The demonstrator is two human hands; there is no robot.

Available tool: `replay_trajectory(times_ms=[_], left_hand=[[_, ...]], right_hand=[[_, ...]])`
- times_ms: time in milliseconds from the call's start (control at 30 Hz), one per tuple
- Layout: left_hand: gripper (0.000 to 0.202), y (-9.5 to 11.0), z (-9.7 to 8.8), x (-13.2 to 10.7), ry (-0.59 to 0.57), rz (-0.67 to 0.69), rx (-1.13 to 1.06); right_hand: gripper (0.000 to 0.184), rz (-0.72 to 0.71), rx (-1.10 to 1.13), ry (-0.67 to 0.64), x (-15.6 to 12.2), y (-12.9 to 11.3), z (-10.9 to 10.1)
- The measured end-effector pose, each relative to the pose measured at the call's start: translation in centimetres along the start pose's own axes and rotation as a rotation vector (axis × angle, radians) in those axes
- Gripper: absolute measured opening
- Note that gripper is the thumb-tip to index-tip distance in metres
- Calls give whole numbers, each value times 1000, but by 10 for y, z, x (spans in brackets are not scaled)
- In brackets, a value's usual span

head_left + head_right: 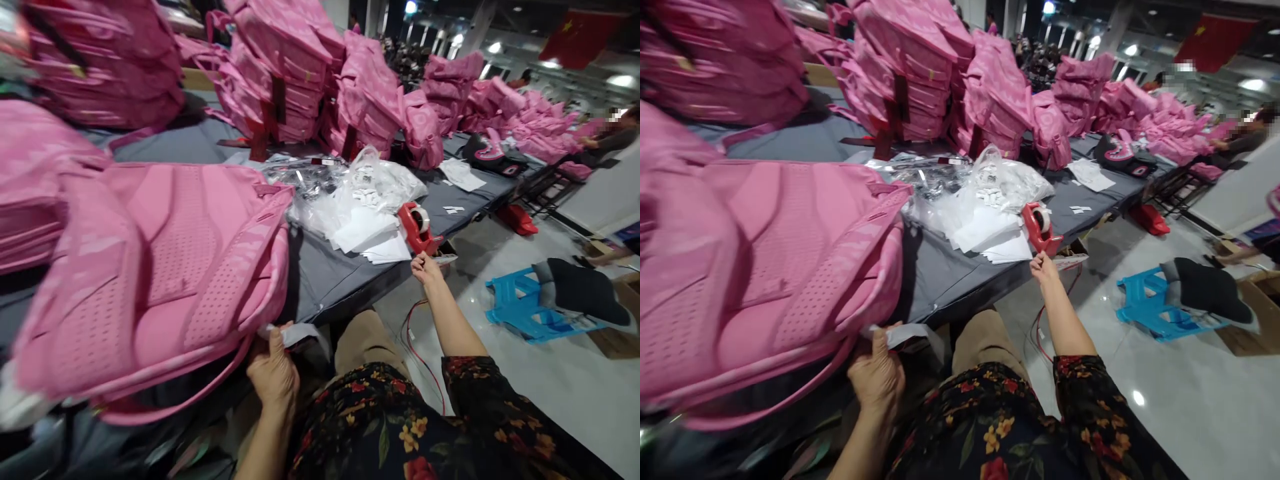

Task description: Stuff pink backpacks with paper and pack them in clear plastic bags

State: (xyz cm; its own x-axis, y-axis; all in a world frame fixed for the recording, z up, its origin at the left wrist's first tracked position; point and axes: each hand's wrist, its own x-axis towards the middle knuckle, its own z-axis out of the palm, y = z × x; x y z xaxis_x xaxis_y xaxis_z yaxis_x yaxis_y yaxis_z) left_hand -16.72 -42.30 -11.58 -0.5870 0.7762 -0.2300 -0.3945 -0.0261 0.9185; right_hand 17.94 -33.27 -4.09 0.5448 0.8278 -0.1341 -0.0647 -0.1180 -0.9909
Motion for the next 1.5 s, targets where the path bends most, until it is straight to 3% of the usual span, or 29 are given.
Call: replay_trajectory(times_ms=[67,167,233,333,400,500,667,800,867,967,1167,1233,1367,1500], left_hand=[[60,5,4,-6,9,-8,4],[61,12,12,-9,1,-28,-36],[58,16,17,-6,5,-23,-73],[56,17,18,-3,8,25,-122],[53,15,17,-2,0,34,-120],[47,12,12,-2,-29,17,-94],[45,13,7,-3,-78,-12,-103],[44,15,11,-3,15,-90,-243],[46,15,14,-2,41,-87,-304],[48,16,15,0,17,-95,-349],[49,25,7,5,-6,-108,-279],[50,29,6,5,-33,-140,-261],[52,31,8,5,-33,-159,-282],[52,26,6,6,2,-154,-304]], right_hand=[[46,53,74,-235,-30,6,47],[42,9,83,-767,-86,0,109],[43,-180,-45,-1089,-115,-10,141],[41,-543,-369,-1314,-137,-20,180],[37,-730,-596,-1317,-140,-20,198],[28,-927,-888,-1198,-140,-16,210],[17,-1025,-1050,-1095,-144,-12,208],[14,-907,-983,-1097,-142,-14,204],[13,-793,-870,-1191,-136,-13,203],[11,-626,-691,-1354,-125,-6,205],[3,-440,-590,-1416,-123,15,219],[8,-376,-591,-1389,-126,17,219],[14,-382,-534,-1191,-132,22,213],[41,-124,-451,-1377,-133,26,210]])
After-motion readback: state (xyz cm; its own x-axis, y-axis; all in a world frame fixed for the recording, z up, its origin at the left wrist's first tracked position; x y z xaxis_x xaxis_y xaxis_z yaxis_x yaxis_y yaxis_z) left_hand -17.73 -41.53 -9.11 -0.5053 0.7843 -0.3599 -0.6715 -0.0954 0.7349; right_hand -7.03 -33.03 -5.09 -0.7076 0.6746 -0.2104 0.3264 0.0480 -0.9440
